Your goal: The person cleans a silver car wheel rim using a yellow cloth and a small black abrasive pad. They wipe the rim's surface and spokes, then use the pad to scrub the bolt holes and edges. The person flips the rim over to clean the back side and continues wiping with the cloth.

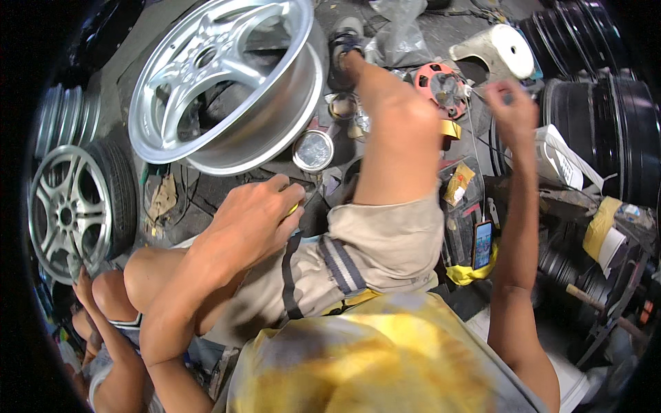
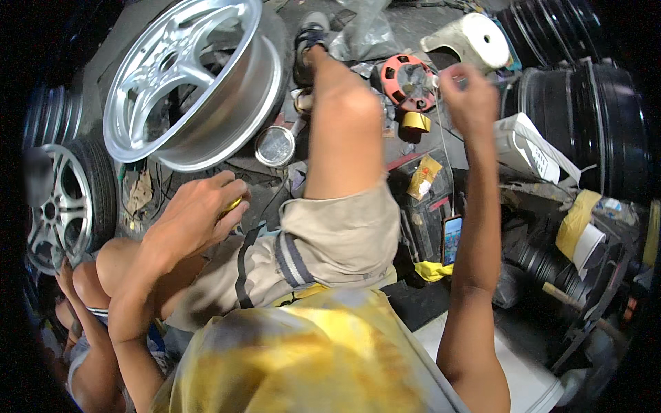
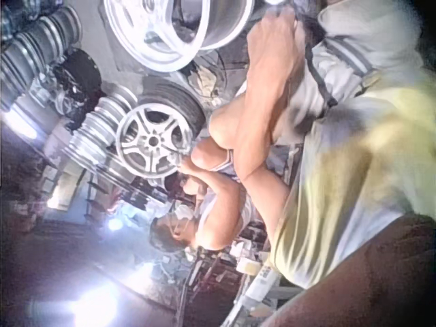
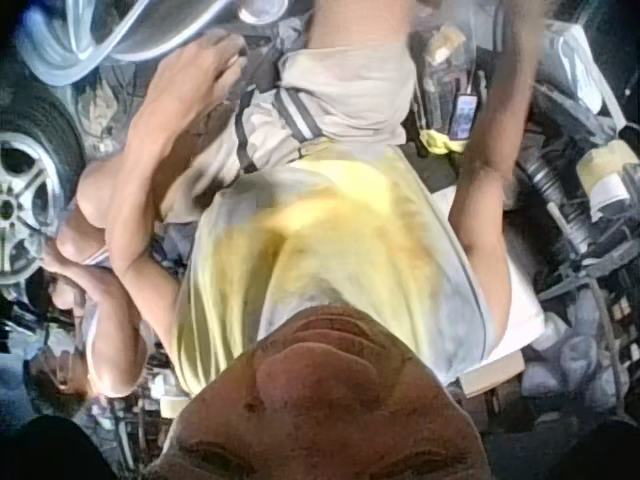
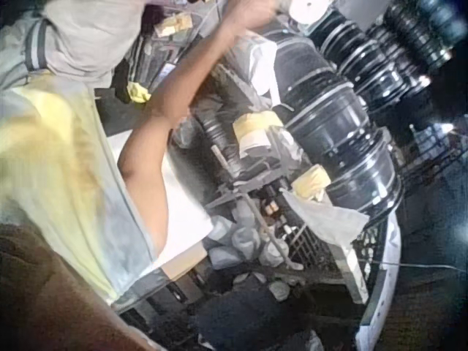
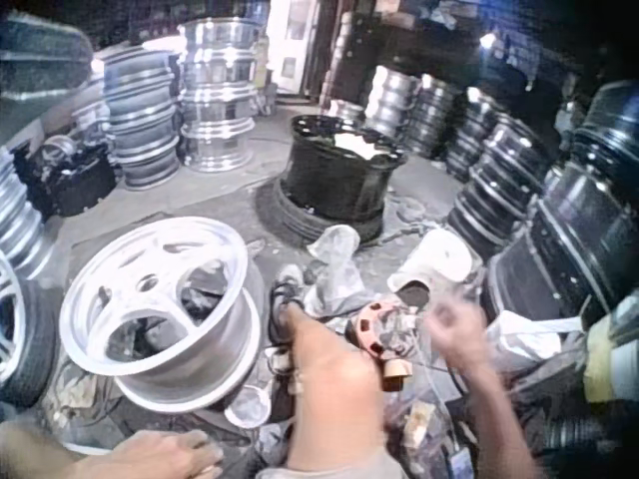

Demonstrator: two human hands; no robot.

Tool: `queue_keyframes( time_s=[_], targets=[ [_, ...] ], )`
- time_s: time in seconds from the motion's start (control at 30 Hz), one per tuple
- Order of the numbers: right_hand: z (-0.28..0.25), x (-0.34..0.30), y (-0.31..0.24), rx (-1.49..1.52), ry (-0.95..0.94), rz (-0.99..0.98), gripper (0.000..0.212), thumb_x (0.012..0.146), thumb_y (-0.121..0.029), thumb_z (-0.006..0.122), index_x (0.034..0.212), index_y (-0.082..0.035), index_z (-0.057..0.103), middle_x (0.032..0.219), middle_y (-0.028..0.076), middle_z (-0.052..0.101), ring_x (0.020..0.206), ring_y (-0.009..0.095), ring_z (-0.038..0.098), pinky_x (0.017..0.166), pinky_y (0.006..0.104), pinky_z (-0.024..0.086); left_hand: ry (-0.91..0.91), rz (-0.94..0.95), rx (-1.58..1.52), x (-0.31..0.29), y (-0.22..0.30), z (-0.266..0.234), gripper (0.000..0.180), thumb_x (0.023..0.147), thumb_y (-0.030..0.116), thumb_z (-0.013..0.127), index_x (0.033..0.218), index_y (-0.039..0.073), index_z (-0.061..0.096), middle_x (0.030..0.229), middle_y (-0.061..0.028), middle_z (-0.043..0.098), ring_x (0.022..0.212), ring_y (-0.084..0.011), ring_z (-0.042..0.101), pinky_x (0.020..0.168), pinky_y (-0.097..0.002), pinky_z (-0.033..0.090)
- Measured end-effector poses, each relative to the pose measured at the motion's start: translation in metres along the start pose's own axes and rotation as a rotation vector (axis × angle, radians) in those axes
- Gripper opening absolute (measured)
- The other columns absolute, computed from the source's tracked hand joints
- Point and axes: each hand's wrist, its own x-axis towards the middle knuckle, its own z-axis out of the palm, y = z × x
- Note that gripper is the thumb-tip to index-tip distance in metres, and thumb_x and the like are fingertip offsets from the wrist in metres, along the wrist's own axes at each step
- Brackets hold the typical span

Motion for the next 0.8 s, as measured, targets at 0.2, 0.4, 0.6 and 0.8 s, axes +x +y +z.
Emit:
queue_keyframes(
  time_s=[0.2, 0.4, 0.6, 0.8],
  targets=[
    [0.207, -0.096, 0.071, -0.001, -0.531, 0.378, 0.028, 0.075, -0.035, 0.082, 0.089, -0.012, 0.075, 0.09, 0.014, 0.075, 0.091, 0.032, 0.072, 0.084, 0.0427, 0.056, -0.108, -0.057, 0.012, 0.005, -0.002, 0.008, 0.017, 0.093, 0.016, 0.064, 0.099, 0.0, 0.061, 0.093, -0.0198, 0.061, 0.085, -0.0445, 0.062, 0.076, -0.0533, 0.05],
    [0.272, -0.118, 0.052, -0.082, -0.431, 0.78, 0.039, 0.082, -0.03, 0.072, 0.112, -0.004, 0.072, 0.117, 0.022, 0.071, 0.113, 0.039, 0.068, 0.096, 0.0479, 0.054, -0.144, -0.128, 0.075, -0.007, -0.024, 0.023, 0.015, 0.091, 0.013, 0.065, 0.1, 0.001, 0.064, 0.096, -0.0197, 0.064, 0.085, -0.0424, 0.066, 0.076, -0.0506, 0.054],
    [0.27, -0.127, 0.039, 0.038, -0.462, 0.889, 0.038, 0.083, -0.025, 0.074, 0.116, -0.006, 0.072, 0.119, 0.022, 0.071, 0.115, 0.038, 0.067, 0.095, 0.048, 0.054, -0.13, -0.142, 0.063, -0.005, -0.027, 0.027, 0.016, 0.09, 0.013, 0.067, 0.1, 0.002, 0.064, 0.095, -0.0197, 0.064, 0.085, -0.0417, 0.066, 0.076, -0.0504, 0.055],
    [0.28, -0.13, 0.049, -0.043, -0.52, 0.8, 0.038, 0.085, -0.026, 0.071, 0.117, -0.005, 0.071, 0.12, 0.022, 0.07, 0.115, 0.039, 0.066, 0.098, 0.0478, 0.053, -0.155, -0.174, 0.06, -0.003, -0.027, 0.027, 0.017, 0.091, 0.013, 0.066, 0.103, 0.002, 0.063, 0.096, -0.0199, 0.063, 0.087, -0.0427, 0.065, 0.077, -0.0514, 0.052]
  ],
)
